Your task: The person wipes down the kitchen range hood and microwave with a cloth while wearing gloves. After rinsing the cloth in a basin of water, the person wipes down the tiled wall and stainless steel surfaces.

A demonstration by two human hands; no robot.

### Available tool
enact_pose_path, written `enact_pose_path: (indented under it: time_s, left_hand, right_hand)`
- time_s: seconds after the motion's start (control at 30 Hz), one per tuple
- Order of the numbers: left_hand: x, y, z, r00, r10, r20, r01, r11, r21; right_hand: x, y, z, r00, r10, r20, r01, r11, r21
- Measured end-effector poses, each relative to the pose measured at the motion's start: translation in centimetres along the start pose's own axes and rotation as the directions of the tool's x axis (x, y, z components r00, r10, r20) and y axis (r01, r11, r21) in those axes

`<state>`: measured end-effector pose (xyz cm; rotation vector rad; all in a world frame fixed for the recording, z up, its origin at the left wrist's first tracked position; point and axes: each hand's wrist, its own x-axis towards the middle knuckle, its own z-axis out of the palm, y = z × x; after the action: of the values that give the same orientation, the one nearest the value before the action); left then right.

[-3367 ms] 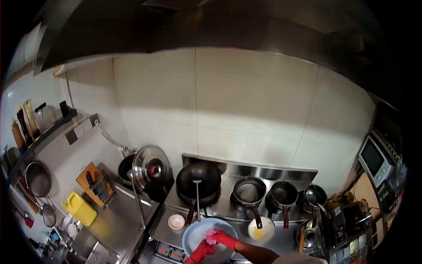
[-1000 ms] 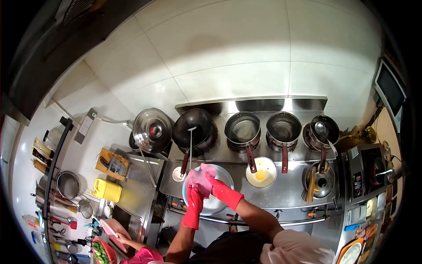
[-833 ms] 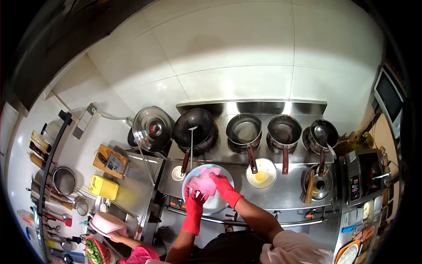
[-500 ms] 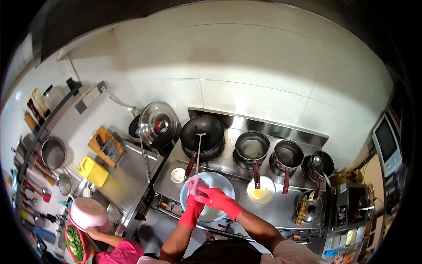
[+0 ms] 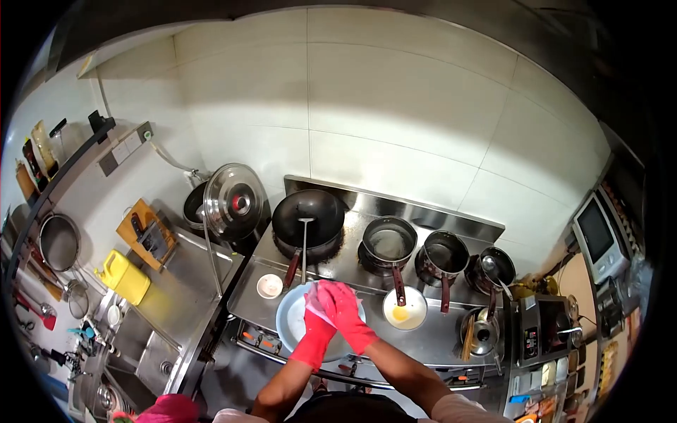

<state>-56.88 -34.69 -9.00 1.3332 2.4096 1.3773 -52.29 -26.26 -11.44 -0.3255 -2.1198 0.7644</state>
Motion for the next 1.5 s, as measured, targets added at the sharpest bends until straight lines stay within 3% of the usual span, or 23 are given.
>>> enact_pose_path:
  time_s: [0.07,0.13,0.17,0.27,0.3,0.33,0.43,0.5,0.7,0.77,0.83,0.9,0.93,0.97,1.03,1.1,1.17,1.2,1.27,1.33,1.4,1.47,1.5]
  left_hand:
    - [1.0,-3.2,2.7,0.986,-0.160,0.049,0.134,0.579,-0.804]
    - [2.0,-5.8,6.0,0.951,-0.201,0.236,0.161,-0.331,-0.930]
    - [2.0,-4.6,6.0,0.935,-0.203,0.290,0.221,-0.306,-0.926]
    - [-0.6,2.3,4.0,0.857,-0.218,0.467,0.419,-0.231,-0.878]
    - [-1.2,1.9,3.5,0.629,-0.170,0.758,0.650,-0.420,-0.633]
    - [-1.5,2.1,3.2,0.663,-0.025,0.748,0.683,-0.390,-0.618]
    - [-0.2,5.2,0.5,0.685,0.332,0.649,0.728,-0.279,-0.626]
    - [0.9,7.1,1.3,0.724,0.332,0.604,0.687,-0.414,-0.596]
    - [-2.7,12.6,8.4,0.545,0.550,0.633,0.838,-0.340,-0.427]
    - [-5.0,12.8,11.4,0.449,0.589,0.672,0.886,-0.197,-0.420]
    - [-7.0,14.0,13.0,0.374,0.592,0.714,0.926,-0.198,-0.321]
    - [-8.5,14.5,15.9,0.344,0.534,0.772,0.938,-0.166,-0.303]
    - [-9.0,15.6,17.0,0.339,0.474,0.813,0.941,-0.176,-0.290]
    - [-9.6,16.9,18.1,0.329,0.418,0.847,0.944,-0.182,-0.277]
    - [-11.3,20.7,20.8,0.331,0.360,0.872,0.944,-0.123,-0.307]
    - [-13.2,23.2,25.4,0.176,0.546,0.819,0.982,-0.152,-0.110]
    - [-15.0,27.2,32.6,0.051,0.951,0.303,0.998,-0.043,-0.035]
    - [-17.3,27.8,31.9,0.053,0.894,0.445,0.996,-0.017,-0.085]
    - [-20.5,28.8,30.8,0.097,0.723,0.684,0.976,0.064,-0.207]
    - [-23.4,30.6,32.0,-0.012,0.761,0.648,0.968,0.172,-0.184]
    - [-26.6,33.7,31.6,-0.188,0.655,0.732,0.982,0.100,0.162]
    - [-31.2,35.8,32.7,-0.300,0.529,0.794,0.953,0.200,0.227]
    - [-32.8,35.9,34.7,-0.282,0.635,0.719,0.885,0.461,-0.060]
  right_hand:
    - [-1.7,0.2,0.6,0.994,0.070,0.079,-0.071,0.997,0.015]
    - [-3.8,2.1,2.2,0.975,0.155,0.162,-0.161,0.987,0.024]
    - [-4.5,3.8,3.3,0.958,0.199,0.208,-0.209,0.978,0.025]
    - [-4.6,5.2,1.7,0.945,0.328,0.001,-0.238,0.683,0.691]
    - [-4.1,5.5,1.3,0.921,0.355,-0.157,-0.026,0.460,0.888]
    - [-4.0,5.0,-3.5,0.856,0.512,0.075,-0.401,0.565,0.721]
    - [-4.0,1.3,-9.8,0.719,0.646,0.257,-0.324,-0.016,0.946]
    - [-5.6,1.4,-11.5,0.951,0.301,0.072,-0.309,0.933,0.184]
    - [-14.4,-0.6,-16.1,0.937,0.343,-0.070,-0.349,0.894,-0.282]
    - [-17.6,1.6,-18.2,0.916,0.367,-0.161,-0.379,0.664,-0.645]
    - [-19.2,1.5,-22.3,0.798,0.528,-0.291,-0.471,0.847,0.245]
    - [-19.5,0.5,-27.7,0.693,0.674,-0.256,-0.044,0.395,0.918]
    - [-19.6,-0.3,-30.3,0.677,0.707,-0.203,0.255,0.033,0.966]
    - [-19.1,-3.2,-32.7,0.498,0.821,-0.279,0.259,0.166,0.951]
    - [-26.4,7.7,-34.3,0.690,0.631,-0.353,-0.097,0.564,0.820]
    - [-25.2,1.8,-33.2,0.612,0.555,-0.563,-0.270,0.816,0.511]
    - [-26.2,-3.3,-32.8,0.628,0.333,-0.703,-0.611,0.771,-0.180]
    - [-26.4,-6.7,-33.8,0.700,0.190,-0.688,-0.636,0.605,-0.480]
    - [-29.9,-7.4,-35.6,0.681,0.381,-0.626,-0.700,0.588,-0.404]
    - [-33.8,-6.7,-37.0,0.549,0.385,-0.742,-0.762,0.595,-0.255]
    - [-37.7,-6.9,-40.2,0.364,0.402,-0.840,-0.753,0.657,-0.011]
    - [-41.1,-6.8,-42.4,0.308,0.229,-0.923,-0.892,0.407,-0.197]
    - [-42.4,-6.9,-42.7,0.286,0.223,-0.932,-0.946,0.222,-0.238]
